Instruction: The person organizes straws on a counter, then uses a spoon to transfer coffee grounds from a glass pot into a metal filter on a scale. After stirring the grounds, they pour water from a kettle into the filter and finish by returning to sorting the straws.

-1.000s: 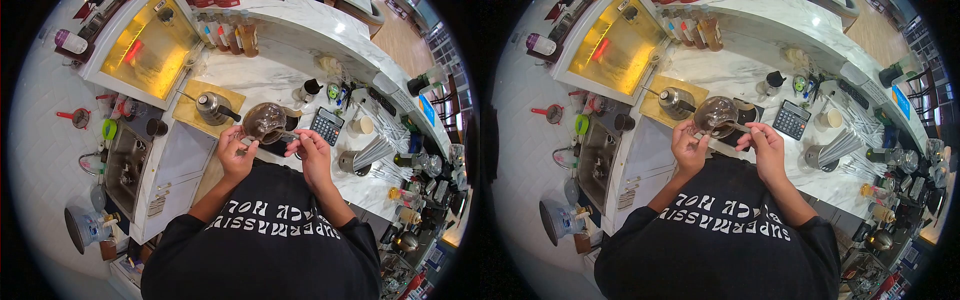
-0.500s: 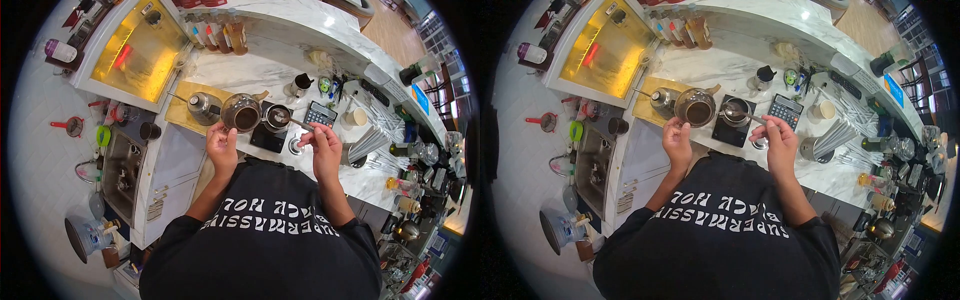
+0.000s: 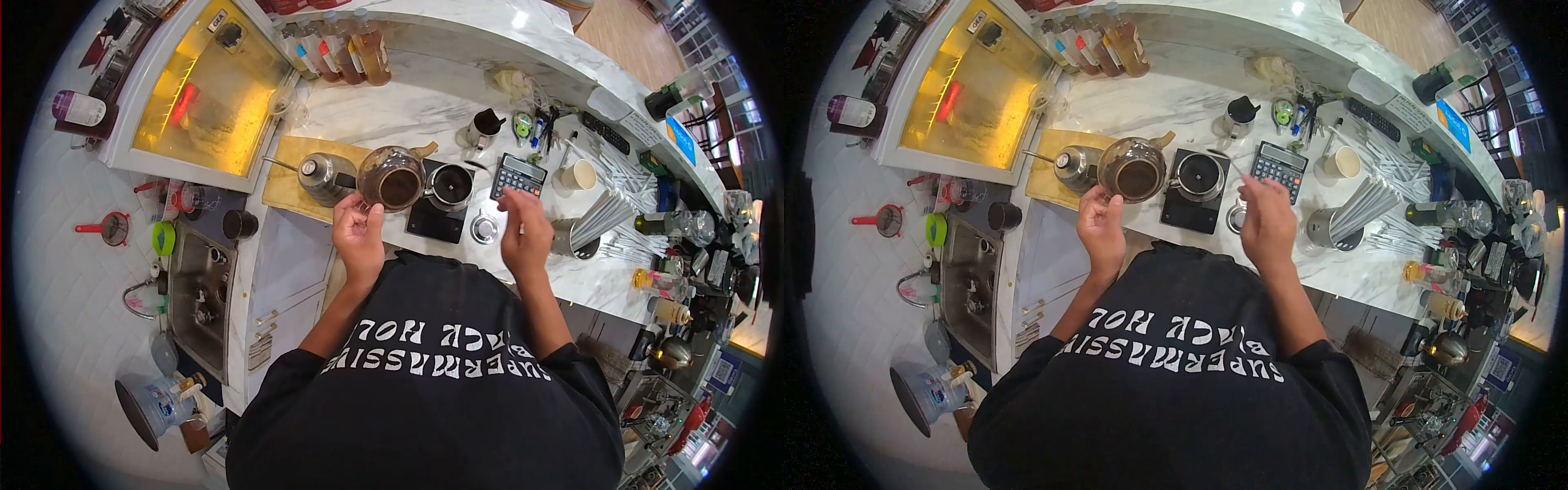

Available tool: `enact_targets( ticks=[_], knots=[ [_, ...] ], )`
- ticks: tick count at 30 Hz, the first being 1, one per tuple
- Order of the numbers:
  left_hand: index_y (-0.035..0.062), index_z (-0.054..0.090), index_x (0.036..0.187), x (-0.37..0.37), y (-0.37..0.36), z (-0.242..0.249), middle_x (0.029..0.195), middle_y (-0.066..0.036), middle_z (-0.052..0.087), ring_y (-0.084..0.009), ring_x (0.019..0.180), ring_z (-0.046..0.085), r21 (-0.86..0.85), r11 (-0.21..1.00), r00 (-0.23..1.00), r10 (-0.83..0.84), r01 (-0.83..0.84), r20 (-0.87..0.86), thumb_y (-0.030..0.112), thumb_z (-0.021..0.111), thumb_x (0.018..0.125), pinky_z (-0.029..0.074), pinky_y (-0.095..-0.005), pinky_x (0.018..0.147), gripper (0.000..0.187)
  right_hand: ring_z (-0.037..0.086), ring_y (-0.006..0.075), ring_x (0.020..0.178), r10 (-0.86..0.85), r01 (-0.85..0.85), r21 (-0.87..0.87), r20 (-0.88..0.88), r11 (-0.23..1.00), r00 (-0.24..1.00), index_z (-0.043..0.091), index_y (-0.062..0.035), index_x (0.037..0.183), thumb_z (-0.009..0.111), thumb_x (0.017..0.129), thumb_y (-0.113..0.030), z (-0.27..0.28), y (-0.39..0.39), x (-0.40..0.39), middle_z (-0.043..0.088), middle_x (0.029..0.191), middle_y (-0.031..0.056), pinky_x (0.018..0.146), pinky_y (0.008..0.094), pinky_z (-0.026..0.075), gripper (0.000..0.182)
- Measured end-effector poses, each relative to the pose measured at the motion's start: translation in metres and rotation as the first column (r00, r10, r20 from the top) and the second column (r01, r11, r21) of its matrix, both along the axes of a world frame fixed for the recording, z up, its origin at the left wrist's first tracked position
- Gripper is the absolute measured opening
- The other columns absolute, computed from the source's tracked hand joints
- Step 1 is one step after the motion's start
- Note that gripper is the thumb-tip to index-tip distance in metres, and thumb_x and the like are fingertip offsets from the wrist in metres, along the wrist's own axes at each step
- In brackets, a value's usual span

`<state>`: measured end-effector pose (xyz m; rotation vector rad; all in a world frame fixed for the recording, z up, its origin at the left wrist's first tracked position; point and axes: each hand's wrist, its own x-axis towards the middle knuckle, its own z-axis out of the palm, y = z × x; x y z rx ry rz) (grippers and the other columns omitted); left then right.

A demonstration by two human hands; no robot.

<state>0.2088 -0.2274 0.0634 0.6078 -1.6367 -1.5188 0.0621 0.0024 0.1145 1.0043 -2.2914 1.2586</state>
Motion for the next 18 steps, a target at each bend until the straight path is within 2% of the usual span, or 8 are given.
enact_targets(
  ticks=[2, 3, 5, 6, 9, 11, 13, 18],
  knots=[
    [0.0017, 0.053, 0.078, 0.001, -0.005, -0.001, 0.131, -0.016, 0.057, -0.0162, 0.108, 0.061, -0.010, 1.000, 1.000, -0.008, 0.009, 0.030, 0.002, 0.074, 0.098, 0.051, -0.0310, 0.094, 0.029, 0.075, 0.0189, 0.082, -0.024, 0.034, -0.084, 0.120, 0.996, 0.992, 0.070, 0.0019, 0.121, 0.058, 0.105, 0.002, 0.015, -0.003, 0.003, 0.077, 0.092, 0.0136, 0.081, 0.0313, 0.058, 0.020],
    [0.0019, 0.052, 0.078, 0.000, -0.008, 0.000, 0.131, -0.016, 0.057, -0.0160, 0.107, 0.061, -0.023, 1.000, 0.999, -0.015, 0.016, 0.052, 0.002, 0.074, 0.098, 0.051, -0.0309, 0.094, 0.030, 0.075, 0.0189, 0.082, -0.029, 0.039, -0.084, 0.121, 0.996, 0.992, 0.070, 0.0019, 0.121, 0.058, 0.105, 0.002, 0.022, -0.006, 0.006, 0.077, 0.092, 0.0136, 0.081, 0.0313, 0.058, 0.020],
    [0.0024, 0.052, 0.078, -0.002, -0.015, 0.002, 0.130, -0.017, 0.058, -0.0168, 0.109, 0.060, 0.000, 0.999, 0.999, -0.032, 0.033, 0.044, 0.003, 0.074, 0.099, 0.049, -0.0328, 0.097, 0.030, 0.076, 0.0180, 0.083, 0.050, 0.067, -0.292, 0.377, 0.954, 0.925, 0.070, 0.0010, 0.122, 0.058, 0.104, 0.002, 0.033, -0.014, 0.012, 0.077, 0.091, 0.0124, 0.075, 0.0297, 0.057, 0.021],
    [0.0028, 0.051, 0.078, -0.003, -0.018, 0.003, 0.128, -0.017, 0.060, -0.0176, 0.112, 0.058, 0.024, 0.999, 0.998, -0.045, 0.044, 0.037, 0.005, 0.074, 0.099, 0.047, -0.0348, 0.100, 0.031, 0.075, 0.0147, 0.080, 0.082, 0.057, -0.337, 0.384, 0.940, 0.920, 0.070, 0.0022, 0.121, 0.057, 0.107, -0.001, 0.038, -0.018, 0.015, 0.078, 0.092, 0.0115, 0.072, 0.0280, 0.056, 0.020],
    [0.0027, 0.052, 0.076, -0.012, -0.028, 0.007, 0.128, -0.017, 0.059, -0.0158, 0.105, 0.060, 0.026, 0.998, 0.997, -0.061, 0.060, 0.035, 0.006, 0.078, 0.096, 0.051, -0.0310, 0.092, 0.033, 0.075, 0.0155, 0.081, 0.141, -0.021, -0.311, 0.367, 0.950, 0.920, 0.070, 0.0021, 0.122, 0.057, 0.106, -0.001, 0.054, -0.028, 0.023, 0.077, 0.092, 0.0113, 0.073, 0.0274, 0.057, 0.020],
    [0.0028, 0.052, 0.075, -0.017, -0.030, 0.012, 0.127, -0.017, 0.059, -0.0157, 0.105, 0.060, 0.018, 0.996, 0.995, -0.092, 0.092, 0.047, 0.007, 0.079, 0.096, 0.050, -0.0308, 0.092, 0.034, 0.075, 0.0166, 0.082, 0.163, -0.036, -0.315, 0.385, 0.948, 0.908, 0.070, 0.0016, 0.121, 0.057, 0.105, 0.000, 0.058, -0.037, 0.026, 0.077, 0.092, 0.0116, 0.073, 0.0262, 0.056, 0.021],
    [0.0029, 0.052, 0.074, -0.023, -0.030, 0.016, 0.126, -0.017, 0.060, -0.0157, 0.105, 0.060, 0.013, 0.993, 0.991, -0.121, 0.121, 0.064, 0.008, 0.080, 0.095, 0.050, -0.0306, 0.091, 0.035, 0.074, 0.0164, 0.081, 0.175, -0.087, -0.276, 0.313, 0.957, 0.933, 0.070, 0.0007, 0.121, 0.057, 0.105, 0.002, 0.061, -0.045, 0.029, 0.077, 0.091, 0.0118, 0.069, 0.0249, 0.054, 0.021],
    [0.0029, 0.051, 0.072, -0.025, -0.037, 0.013, 0.124, -0.019, 0.062, -0.0168, 0.105, 0.060, 0.007, 0.992, 0.988, -0.127, 0.127, 0.086, 0.010, 0.081, 0.094, 0.048, -0.0301, 0.092, 0.038, 0.074, 0.0165, 0.081, 0.079, 0.024, -0.298, 0.328, 0.954, 0.942, 0.070, 0.0032, 0.119, 0.057, 0.105, 0.001, 0.054, -0.034, 0.036, 0.076, 0.087, 0.0112, 0.071, 0.0277, 0.055, 0.019]
  ],
)
